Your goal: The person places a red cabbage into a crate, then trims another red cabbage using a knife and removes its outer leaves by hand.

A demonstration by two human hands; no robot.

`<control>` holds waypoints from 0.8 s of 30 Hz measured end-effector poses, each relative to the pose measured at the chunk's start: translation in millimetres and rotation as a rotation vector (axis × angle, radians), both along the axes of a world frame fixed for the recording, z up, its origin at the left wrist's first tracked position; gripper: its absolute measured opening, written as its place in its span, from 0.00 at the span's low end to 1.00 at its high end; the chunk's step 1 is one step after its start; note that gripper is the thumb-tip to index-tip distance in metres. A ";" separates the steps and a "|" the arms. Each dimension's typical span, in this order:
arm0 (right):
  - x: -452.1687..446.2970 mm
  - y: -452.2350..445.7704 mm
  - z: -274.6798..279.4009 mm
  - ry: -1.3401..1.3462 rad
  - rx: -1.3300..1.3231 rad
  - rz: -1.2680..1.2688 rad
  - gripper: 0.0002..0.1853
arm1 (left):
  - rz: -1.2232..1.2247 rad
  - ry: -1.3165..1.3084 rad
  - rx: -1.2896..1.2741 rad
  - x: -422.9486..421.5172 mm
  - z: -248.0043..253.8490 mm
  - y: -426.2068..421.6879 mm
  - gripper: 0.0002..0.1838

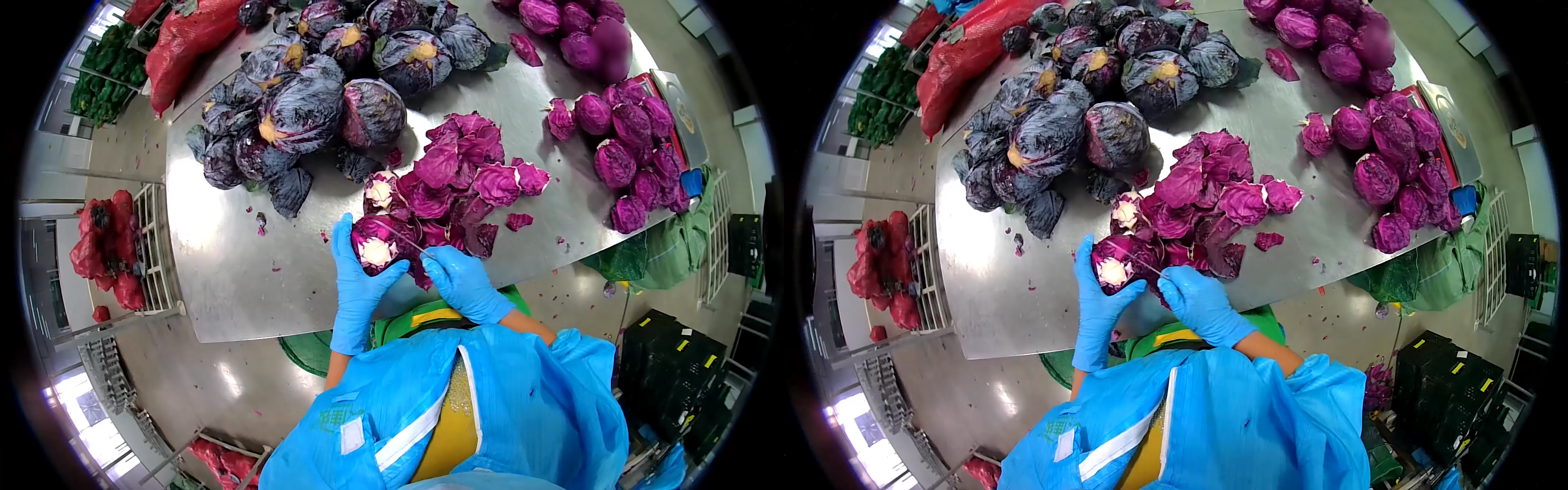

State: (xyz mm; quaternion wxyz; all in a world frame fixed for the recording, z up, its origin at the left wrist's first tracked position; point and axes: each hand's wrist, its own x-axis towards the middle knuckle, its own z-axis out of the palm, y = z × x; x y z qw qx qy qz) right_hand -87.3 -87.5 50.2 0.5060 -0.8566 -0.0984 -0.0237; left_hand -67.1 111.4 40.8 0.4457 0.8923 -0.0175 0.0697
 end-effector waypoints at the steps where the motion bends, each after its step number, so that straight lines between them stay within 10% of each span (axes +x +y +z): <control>1: 4.5 3.5 3.5 -0.035 -0.055 0.020 0.11 | 0.008 0.036 -0.073 -0.4 -0.7 0.1 0.64; 24: 37.2 23.4 7.4 -0.038 -0.606 0.169 0.11 | 0.074 0.169 -0.050 5.1 1.1 -9.5 0.66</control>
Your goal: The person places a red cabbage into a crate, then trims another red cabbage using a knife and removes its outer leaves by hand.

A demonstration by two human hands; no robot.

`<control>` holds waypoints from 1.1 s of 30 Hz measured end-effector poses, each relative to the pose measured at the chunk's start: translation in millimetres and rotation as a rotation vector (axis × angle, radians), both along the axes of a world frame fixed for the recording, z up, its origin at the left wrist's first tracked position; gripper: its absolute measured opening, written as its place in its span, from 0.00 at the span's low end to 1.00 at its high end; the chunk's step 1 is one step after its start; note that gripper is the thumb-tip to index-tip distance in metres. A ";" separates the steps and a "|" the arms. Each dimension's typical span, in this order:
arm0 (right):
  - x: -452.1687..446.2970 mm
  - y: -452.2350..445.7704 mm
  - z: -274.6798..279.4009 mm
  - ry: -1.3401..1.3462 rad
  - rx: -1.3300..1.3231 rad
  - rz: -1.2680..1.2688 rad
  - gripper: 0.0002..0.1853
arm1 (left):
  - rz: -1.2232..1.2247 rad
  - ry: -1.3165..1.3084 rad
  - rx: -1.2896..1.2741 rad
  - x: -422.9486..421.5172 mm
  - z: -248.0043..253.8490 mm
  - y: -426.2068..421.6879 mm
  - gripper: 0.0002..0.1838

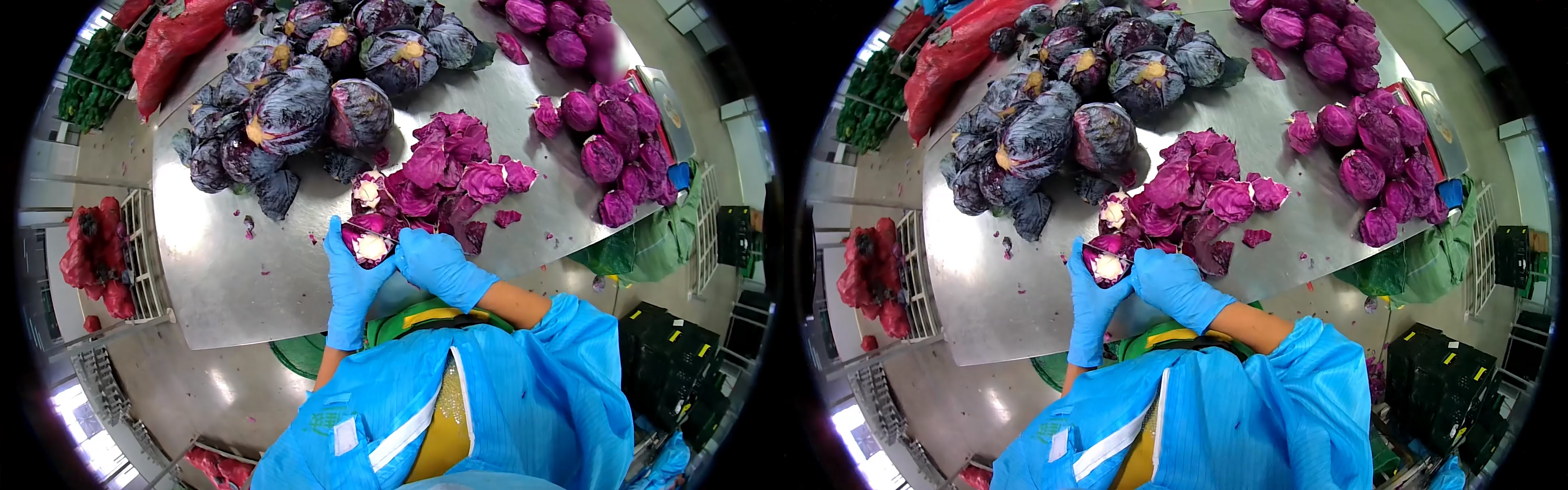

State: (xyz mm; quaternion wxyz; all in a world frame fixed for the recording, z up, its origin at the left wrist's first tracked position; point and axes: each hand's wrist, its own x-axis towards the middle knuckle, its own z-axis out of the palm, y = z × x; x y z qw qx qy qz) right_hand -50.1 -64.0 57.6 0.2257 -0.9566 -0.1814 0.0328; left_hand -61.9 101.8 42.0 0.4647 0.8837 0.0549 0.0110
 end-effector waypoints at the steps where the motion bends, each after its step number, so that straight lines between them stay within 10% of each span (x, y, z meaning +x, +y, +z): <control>1: 1.8 0.3 0.0 -0.003 -0.031 0.002 0.10 | -0.001 0.003 0.020 0.2 -3.1 0.7 0.66; 17: 10.8 -6.3 2.9 0.092 0.052 -0.159 0.08 | 0.091 -0.008 0.071 3.8 10.0 -21.1 0.65; 28: 14.0 -24.8 -13.1 0.174 0.344 -0.450 0.42 | -0.002 -0.168 0.036 -18.8 -8.2 -4.1 0.64; 33: 27.0 -23.4 -30.6 0.324 0.580 -0.473 0.37 | -0.066 0.014 -0.214 -24.8 4.4 36.2 0.62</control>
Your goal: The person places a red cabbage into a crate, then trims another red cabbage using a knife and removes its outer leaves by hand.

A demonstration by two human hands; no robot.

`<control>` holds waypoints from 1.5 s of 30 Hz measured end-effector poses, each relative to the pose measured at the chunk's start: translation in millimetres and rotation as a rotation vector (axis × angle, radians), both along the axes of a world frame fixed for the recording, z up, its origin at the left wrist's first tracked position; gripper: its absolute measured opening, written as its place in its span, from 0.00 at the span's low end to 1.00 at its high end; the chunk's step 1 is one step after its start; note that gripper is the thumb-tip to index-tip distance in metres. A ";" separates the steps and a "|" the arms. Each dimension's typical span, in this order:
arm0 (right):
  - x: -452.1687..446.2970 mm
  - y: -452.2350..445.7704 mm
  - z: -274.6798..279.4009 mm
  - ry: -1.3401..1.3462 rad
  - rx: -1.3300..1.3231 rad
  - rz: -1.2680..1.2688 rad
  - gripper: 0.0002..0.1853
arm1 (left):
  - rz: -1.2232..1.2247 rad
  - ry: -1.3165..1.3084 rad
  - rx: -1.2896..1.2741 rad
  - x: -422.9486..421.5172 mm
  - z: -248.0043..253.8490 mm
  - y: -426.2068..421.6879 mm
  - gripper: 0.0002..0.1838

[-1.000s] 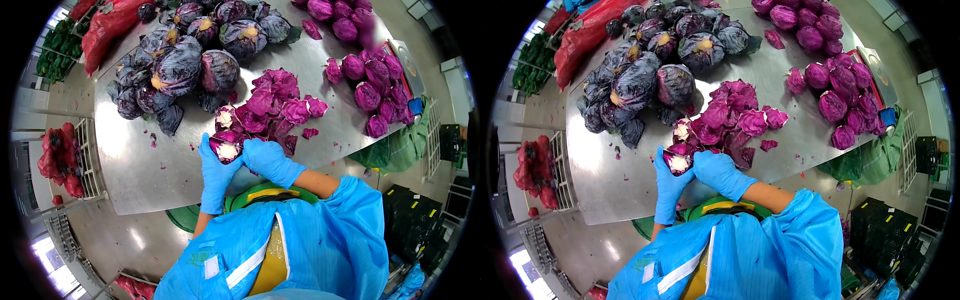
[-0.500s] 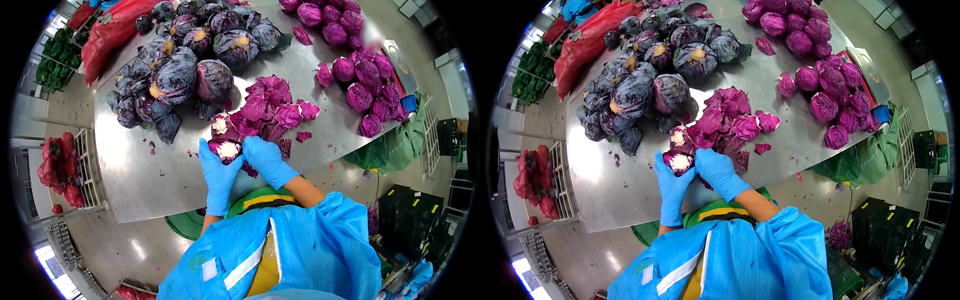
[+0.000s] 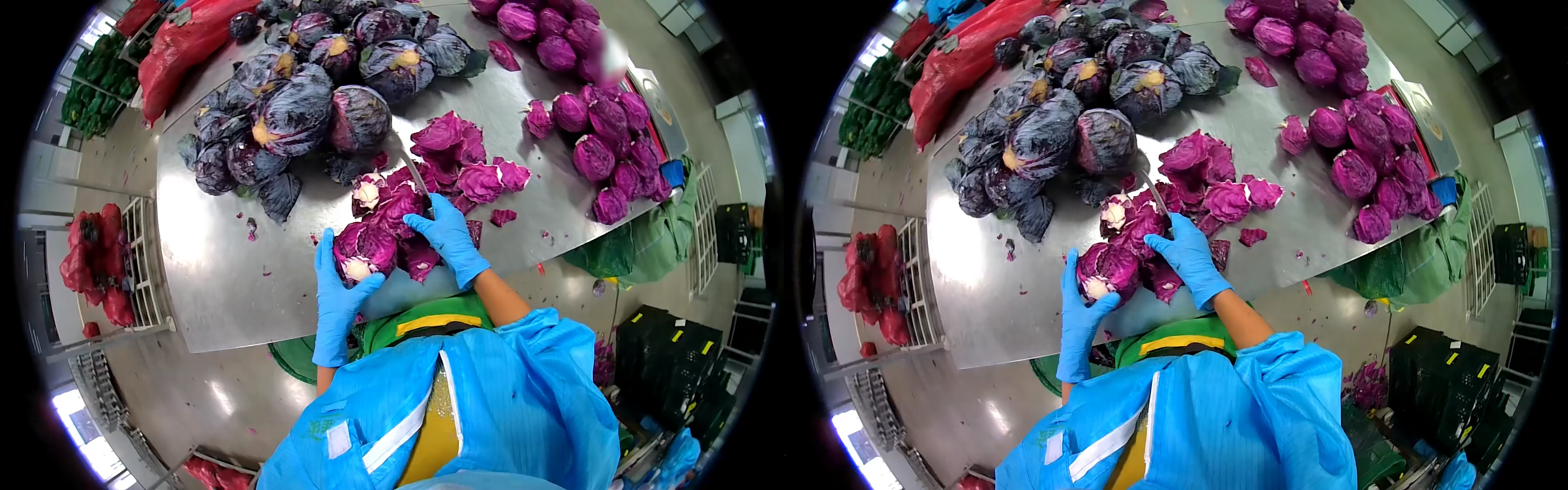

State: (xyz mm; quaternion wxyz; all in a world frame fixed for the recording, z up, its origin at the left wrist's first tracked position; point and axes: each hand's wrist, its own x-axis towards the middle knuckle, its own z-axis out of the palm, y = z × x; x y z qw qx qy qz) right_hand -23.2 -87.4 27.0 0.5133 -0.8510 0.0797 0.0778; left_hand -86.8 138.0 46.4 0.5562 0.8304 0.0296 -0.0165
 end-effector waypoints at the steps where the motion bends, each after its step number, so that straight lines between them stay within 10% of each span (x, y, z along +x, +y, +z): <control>1: -0.4 3.5 -3.1 -0.075 0.023 -0.012 0.35 | 0.068 0.030 0.038 0.9 5.6 -5.7 0.62; 4: -6.7 11.6 -11.0 -0.242 0.037 -0.033 0.29 | 0.227 0.094 0.071 11.1 10.5 -28.7 0.58; 11: 11.1 -18.8 -36.9 0.167 0.290 -0.144 0.19 | 0.288 0.454 -0.940 -21.4 -3.8 29.8 0.43; 14: 19.0 -29.8 -26.6 -0.195 -0.099 -0.065 0.20 | 0.318 0.378 -1.044 -28.1 -3.0 28.7 0.42; 21: 30.1 -39.3 44.4 -0.655 -0.251 0.064 0.31 | 0.178 0.290 -0.992 -9.3 -8.6 18.5 0.52; 25: 3.1 -8.5 60.0 -0.001 0.201 0.428 0.40 | 0.064 0.288 -1.097 9.9 -11.0 12.6 0.55; 30: -1.7 -2.0 30.7 0.078 0.399 0.408 0.35 | 0.012 0.312 -1.174 15.9 -9.2 2.8 0.57; 37: 4.3 -23.1 15.2 -0.759 -0.413 0.563 0.12 | -0.067 0.341 -1.014 14.2 -9.3 9.0 0.56; 41: 69.0 -68.8 20.3 -0.830 -0.601 0.096 0.12 | -0.228 0.297 -0.764 9.2 3.5 16.1 0.57; 45: 51.6 -57.2 60.9 -0.365 0.048 0.032 0.29 | -0.077 -0.016 -0.364 8.0 14.1 -2.8 0.56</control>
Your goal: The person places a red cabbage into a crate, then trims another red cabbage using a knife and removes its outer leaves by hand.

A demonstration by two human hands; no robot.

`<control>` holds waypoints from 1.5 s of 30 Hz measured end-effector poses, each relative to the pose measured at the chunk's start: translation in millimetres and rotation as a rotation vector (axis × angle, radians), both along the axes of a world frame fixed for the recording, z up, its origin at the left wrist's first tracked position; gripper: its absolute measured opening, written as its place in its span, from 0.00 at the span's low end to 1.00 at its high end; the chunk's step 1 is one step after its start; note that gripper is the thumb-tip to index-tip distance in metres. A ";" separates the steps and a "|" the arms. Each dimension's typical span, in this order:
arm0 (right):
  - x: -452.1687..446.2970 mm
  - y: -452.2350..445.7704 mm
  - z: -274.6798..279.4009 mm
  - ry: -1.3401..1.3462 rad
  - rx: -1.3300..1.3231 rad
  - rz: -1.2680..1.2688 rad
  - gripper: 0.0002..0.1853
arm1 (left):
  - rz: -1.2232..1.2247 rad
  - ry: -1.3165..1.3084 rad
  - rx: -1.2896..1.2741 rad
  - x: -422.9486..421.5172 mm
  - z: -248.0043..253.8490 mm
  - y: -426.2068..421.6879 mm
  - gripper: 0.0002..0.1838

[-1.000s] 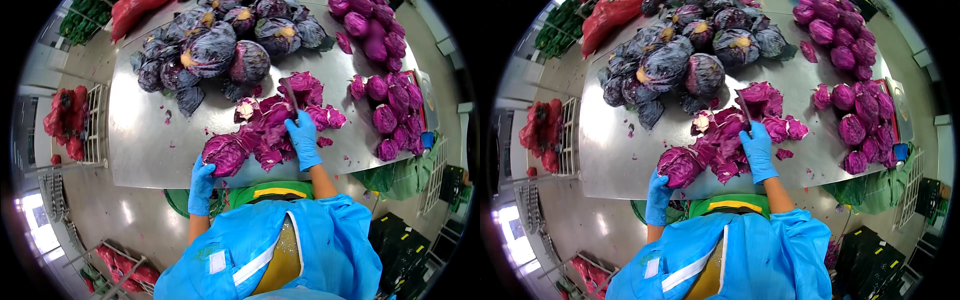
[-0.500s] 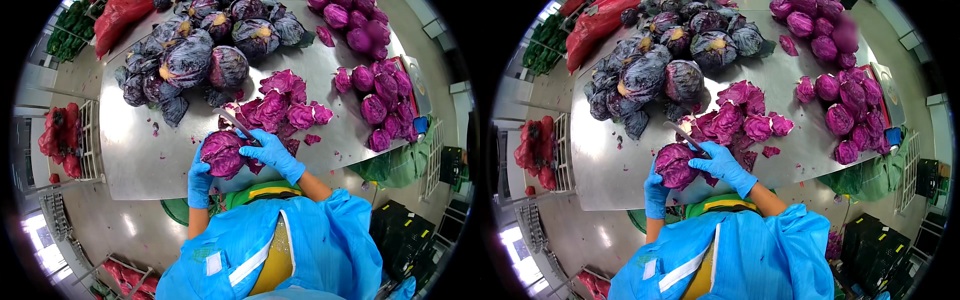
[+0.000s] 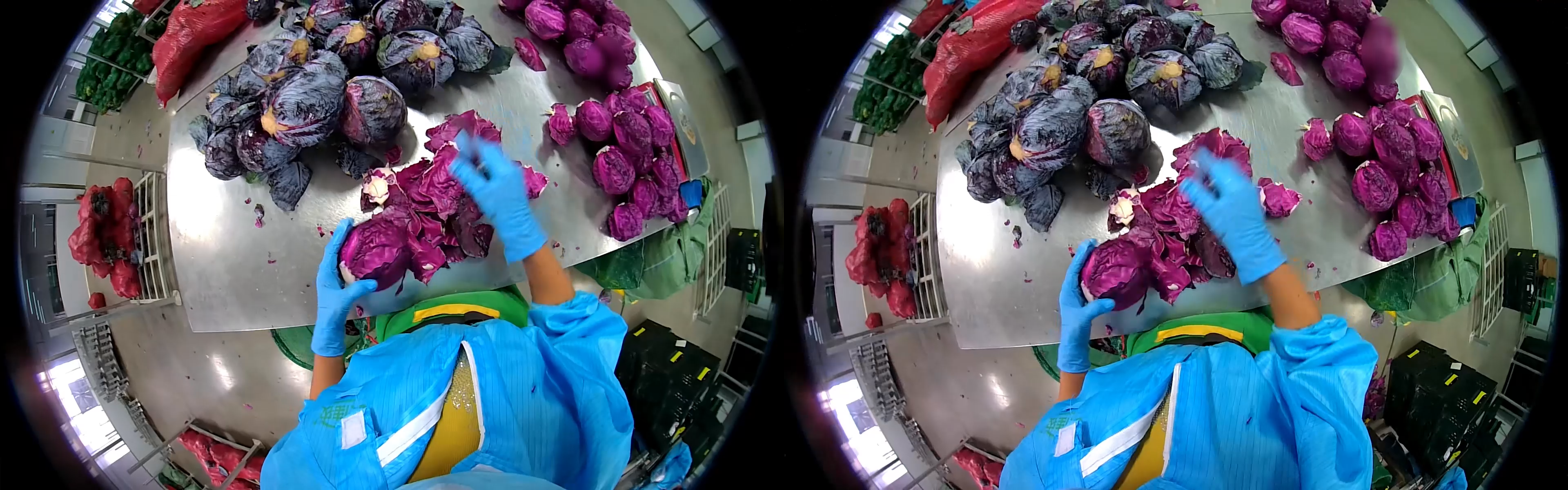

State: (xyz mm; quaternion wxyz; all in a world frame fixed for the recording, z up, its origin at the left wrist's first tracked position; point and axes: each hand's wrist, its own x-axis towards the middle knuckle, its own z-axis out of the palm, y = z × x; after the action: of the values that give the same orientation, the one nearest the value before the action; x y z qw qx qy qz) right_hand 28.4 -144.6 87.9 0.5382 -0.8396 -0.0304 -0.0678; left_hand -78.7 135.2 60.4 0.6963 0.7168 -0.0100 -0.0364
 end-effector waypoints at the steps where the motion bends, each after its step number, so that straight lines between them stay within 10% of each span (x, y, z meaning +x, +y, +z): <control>1: -12.1 10.8 -7.8 0.136 0.129 0.110 0.31 | 0.012 -0.106 0.160 1.6 -1.6 -4.4 0.55; 11: -43.5 69.9 -39.9 0.167 0.171 0.403 0.28 | 0.019 -0.294 0.806 -4.2 14.7 -32.8 0.58; 21: -48.2 38.9 -59.5 -0.392 -0.683 0.033 0.09 | -0.126 -0.154 0.884 2.0 12.8 -26.0 0.68; 26: -47.0 1.1 -50.2 -0.208 -0.459 -0.156 0.24 | -0.112 -0.171 0.794 -3.1 7.8 -26.5 0.69; 30: -52.6 30.9 -38.9 0.051 -0.182 0.269 0.43 | -0.048 -0.157 0.656 -3.0 -5.0 -20.8 0.65; 38: -13.4 75.3 -51.1 0.581 0.204 0.609 0.29 | -0.203 0.080 0.583 20.9 16.9 -7.8 0.70; 42: -32.4 78.8 -35.5 0.259 -0.285 0.314 0.28 | -0.261 0.115 0.370 11.9 1.2 2.9 0.75; 45: -50.9 71.3 -31.8 0.287 -0.083 0.312 0.37 | -0.259 0.047 0.500 7.6 6.4 -0.6 0.76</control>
State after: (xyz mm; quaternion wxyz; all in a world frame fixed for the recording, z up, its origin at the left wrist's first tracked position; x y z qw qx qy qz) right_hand -22.5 -73.3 56.2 0.5057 -0.8473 -0.0860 0.1377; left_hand -71.1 134.6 66.8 0.4876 0.8580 -0.0761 -0.1427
